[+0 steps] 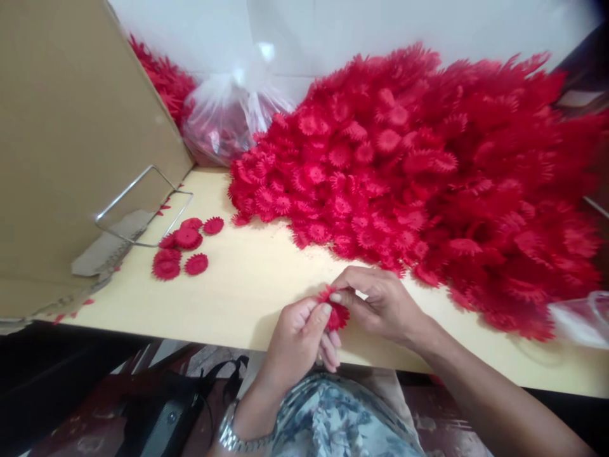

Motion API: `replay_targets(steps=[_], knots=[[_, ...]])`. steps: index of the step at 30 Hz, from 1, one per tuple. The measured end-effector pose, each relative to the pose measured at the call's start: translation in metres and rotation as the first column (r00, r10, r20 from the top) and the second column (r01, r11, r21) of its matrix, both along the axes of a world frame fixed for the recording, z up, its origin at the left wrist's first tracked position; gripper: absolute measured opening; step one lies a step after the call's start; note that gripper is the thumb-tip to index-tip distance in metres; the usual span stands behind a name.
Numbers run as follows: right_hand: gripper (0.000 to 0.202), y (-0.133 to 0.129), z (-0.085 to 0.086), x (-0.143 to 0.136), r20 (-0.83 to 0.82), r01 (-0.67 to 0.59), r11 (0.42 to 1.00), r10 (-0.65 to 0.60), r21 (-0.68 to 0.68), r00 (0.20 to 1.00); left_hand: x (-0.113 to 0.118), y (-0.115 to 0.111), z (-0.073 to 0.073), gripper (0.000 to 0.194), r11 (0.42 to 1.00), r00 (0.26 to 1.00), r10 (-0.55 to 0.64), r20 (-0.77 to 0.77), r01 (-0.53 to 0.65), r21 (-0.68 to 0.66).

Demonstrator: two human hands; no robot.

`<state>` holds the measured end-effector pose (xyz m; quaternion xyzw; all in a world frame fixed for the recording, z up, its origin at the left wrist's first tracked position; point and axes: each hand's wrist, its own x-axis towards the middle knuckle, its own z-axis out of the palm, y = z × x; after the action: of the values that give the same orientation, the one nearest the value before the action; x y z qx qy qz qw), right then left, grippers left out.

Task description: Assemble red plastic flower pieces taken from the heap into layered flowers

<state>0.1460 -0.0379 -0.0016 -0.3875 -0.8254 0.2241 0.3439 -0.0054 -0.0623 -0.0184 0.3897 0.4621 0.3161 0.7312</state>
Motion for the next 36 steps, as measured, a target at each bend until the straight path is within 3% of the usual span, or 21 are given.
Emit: replay_targets(steps=[4,8,11,14,16,17,19,21,23,25,30,36], knots=[[0.016,0.009,0.003,0.01,0.043,0.201,0.966,-0.21,0.164,0.977,-0.002,0.0,0.004,0.034,0.997,0.996,-0.075,-0.058,0.074,-0.019],[0.017,0.034,0.015,0.04,0.152,0.477,0.791,-0.563,0.382,0.812,-0.004,0.001,0.004,0.029,0.999,0.998,-0.05,-0.027,0.05,-0.012],[0.025,0.052,0.02,0.06,0.362,0.457,0.733,-0.659,0.503,0.659,-0.004,0.005,0.007,0.02,0.997,0.995,0.066,0.076,-0.069,0.046],[0.029,0.054,0.02,0.066,0.432,0.452,0.706,-0.698,0.545,0.571,-0.003,0.01,0.01,0.025,0.987,0.973,0.16,0.165,-0.156,-0.035],[0.029,0.045,0.02,0.059,0.368,0.462,0.723,-0.672,0.514,0.643,-0.003,0.011,0.011,0.023,0.981,0.965,0.186,0.187,-0.172,-0.086],[0.027,0.038,0.021,0.052,0.322,0.45,0.769,-0.612,0.454,0.722,-0.003,0.01,0.011,0.021,0.979,0.962,0.195,0.192,-0.179,-0.098],[0.023,0.024,0.022,0.035,0.231,0.332,0.911,-0.387,0.244,0.893,-0.002,0.009,0.01,0.018,0.976,0.956,0.212,0.202,-0.196,-0.096],[0.02,0.012,0.021,0.017,0.162,0.144,0.99,-0.143,0.007,0.976,0.0,0.007,0.01,0.019,0.977,0.951,0.21,0.229,-0.196,-0.08],[0.013,0.007,0.018,0.003,0.123,0.029,0.992,-0.014,-0.127,0.992,0.002,0.006,0.009,0.022,0.98,0.942,0.199,0.272,-0.181,-0.088],[0.004,0.005,0.012,-0.003,0.081,-0.007,0.987,0.021,-0.16,0.996,0.002,0.005,0.008,0.026,0.982,0.94,0.187,0.287,-0.168,-0.091],[0.008,0.005,0.002,-0.002,-0.055,-0.011,0.984,0.001,-0.176,0.999,0.001,0.0,-0.001,0.031,0.991,0.971,0.127,0.201,-0.133,0.021],[0.012,0.0,0.002,0.001,-0.048,-0.01,0.982,0.0,-0.189,0.999,0.001,-0.003,-0.006,0.035,0.991,0.993,0.099,0.07,-0.105,0.088]])
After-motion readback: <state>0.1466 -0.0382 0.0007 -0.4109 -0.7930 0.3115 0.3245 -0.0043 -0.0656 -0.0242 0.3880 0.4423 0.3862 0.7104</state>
